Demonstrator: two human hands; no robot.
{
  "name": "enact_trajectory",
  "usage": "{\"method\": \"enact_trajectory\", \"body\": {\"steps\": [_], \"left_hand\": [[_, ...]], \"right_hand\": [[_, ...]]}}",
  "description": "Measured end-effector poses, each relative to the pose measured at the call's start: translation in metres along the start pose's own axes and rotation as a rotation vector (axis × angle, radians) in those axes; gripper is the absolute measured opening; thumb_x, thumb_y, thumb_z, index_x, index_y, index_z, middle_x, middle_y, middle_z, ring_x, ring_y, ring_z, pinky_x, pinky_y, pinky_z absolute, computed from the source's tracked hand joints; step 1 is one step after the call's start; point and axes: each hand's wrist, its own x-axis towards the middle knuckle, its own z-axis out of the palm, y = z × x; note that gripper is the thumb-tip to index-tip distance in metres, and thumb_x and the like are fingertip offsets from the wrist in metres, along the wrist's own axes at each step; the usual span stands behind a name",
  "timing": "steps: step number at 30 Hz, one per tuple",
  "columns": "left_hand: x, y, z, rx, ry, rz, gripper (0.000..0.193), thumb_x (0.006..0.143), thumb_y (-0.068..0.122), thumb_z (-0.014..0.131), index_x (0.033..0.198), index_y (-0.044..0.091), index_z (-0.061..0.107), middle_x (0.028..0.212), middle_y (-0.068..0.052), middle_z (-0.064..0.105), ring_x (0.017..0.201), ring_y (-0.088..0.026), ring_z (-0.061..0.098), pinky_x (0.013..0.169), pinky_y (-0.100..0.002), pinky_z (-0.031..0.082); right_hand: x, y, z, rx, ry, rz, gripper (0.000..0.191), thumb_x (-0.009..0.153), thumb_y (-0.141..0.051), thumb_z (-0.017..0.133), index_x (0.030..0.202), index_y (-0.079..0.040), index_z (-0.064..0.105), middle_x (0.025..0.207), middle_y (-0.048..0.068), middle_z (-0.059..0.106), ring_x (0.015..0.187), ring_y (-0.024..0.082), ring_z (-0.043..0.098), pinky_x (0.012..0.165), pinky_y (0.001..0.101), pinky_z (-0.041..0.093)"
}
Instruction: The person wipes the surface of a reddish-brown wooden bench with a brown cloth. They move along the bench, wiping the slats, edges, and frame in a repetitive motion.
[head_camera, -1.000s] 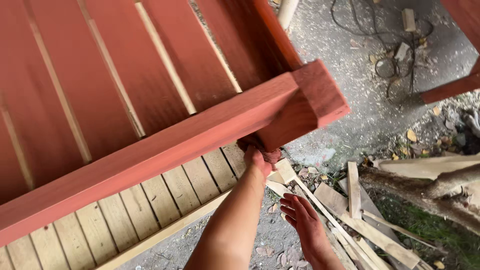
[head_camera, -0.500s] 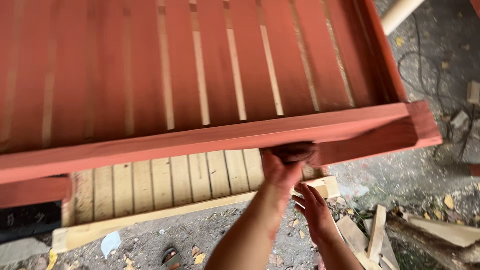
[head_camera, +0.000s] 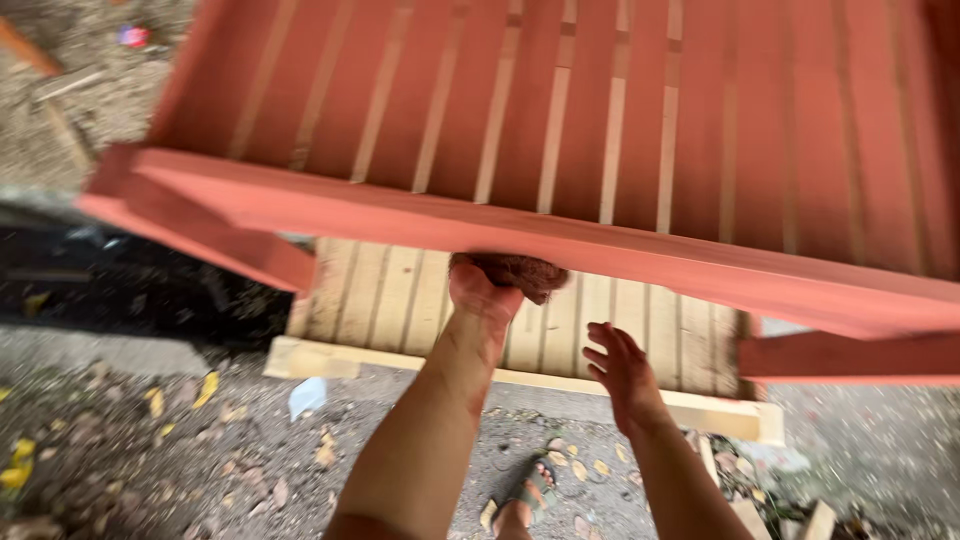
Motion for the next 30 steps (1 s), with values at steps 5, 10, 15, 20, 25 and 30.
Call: {"method": "enact_trajectory", "body": {"steps": [5, 10, 15, 20, 25, 30], "left_hand": [[-0.004, 0.049, 0.003, 0.048, 0.922, 0.302, 0.042, 0.108, 0.031, 0.033, 0.127, 0.006, 0.061, 0.11, -0.01, 0.075, 0.093, -0.028, 0.074, 0.078, -0.045, 0.063], [-0.019, 0.167, -0.001, 0.233, 0.851, 0.343, 0.048, 0.104, 0.037, 0.025, 0.091, 0.005, 0.059, 0.062, -0.012, 0.062, 0.031, -0.022, 0.047, 0.025, -0.039, 0.037], [-0.037, 0.269, 0.014, 0.357, 1.11, 0.382, 0.055, 0.102, 0.045, 0.019, 0.068, 0.011, 0.045, 0.046, -0.009, 0.041, 0.03, -0.021, 0.031, 0.028, -0.036, 0.023], [-0.044, 0.308, 0.016, 0.505, 1.14, 0.529, 0.042, 0.095, 0.034, 0.031, 0.063, 0.012, 0.048, 0.045, -0.012, 0.049, 0.031, -0.029, 0.046, 0.026, -0.044, 0.041], [-0.055, 0.248, 0.009, 0.46, 0.701, 0.366, 0.052, 0.106, 0.053, 0.04, 0.076, 0.015, 0.058, 0.054, -0.008, 0.06, 0.037, -0.03, 0.058, 0.026, -0.043, 0.047], [-0.072, 0.175, 0.054, 0.689, -0.019, 0.059, 0.084, 0.101, 0.071, 0.05, 0.101, -0.01, 0.071, 0.088, -0.029, 0.076, 0.066, -0.039, 0.071, 0.058, -0.046, 0.06]], "right_hand": [[-0.008, -0.022, 0.073, -0.194, 0.035, 0.07, 0.057, 0.102, -0.045, 0.046, 0.144, -0.007, 0.053, 0.148, 0.008, 0.056, 0.136, 0.028, 0.054, 0.115, 0.0439, 0.039], [-0.013, -0.014, 0.112, -0.239, 0.004, 0.069, 0.058, 0.102, -0.046, 0.045, 0.145, -0.008, 0.052, 0.149, 0.009, 0.056, 0.137, 0.028, 0.053, 0.116, 0.0442, 0.037], [-0.007, 0.006, 0.129, -0.312, 0.075, 0.108, 0.057, 0.101, -0.046, 0.046, 0.144, -0.009, 0.054, 0.148, 0.009, 0.058, 0.135, 0.028, 0.055, 0.114, 0.046, 0.039], [0.007, 0.015, 0.161, -0.276, 0.054, 0.09, 0.055, 0.1, -0.044, 0.048, 0.143, -0.011, 0.054, 0.146, 0.008, 0.06, 0.132, 0.026, 0.057, 0.114, 0.0442, 0.039], [0.006, 0.013, 0.198, -0.254, 0.057, 0.0, 0.049, 0.101, -0.039, 0.049, 0.137, -0.008, 0.059, 0.138, 0.01, 0.065, 0.128, 0.025, 0.061, 0.112, 0.0414, 0.044], [-0.001, -0.016, 0.225, -0.181, 0.089, -0.168, 0.039, 0.102, -0.029, 0.052, 0.132, -0.005, 0.063, 0.128, 0.01, 0.069, 0.12, 0.021, 0.064, 0.105, 0.0365, 0.047]]}}
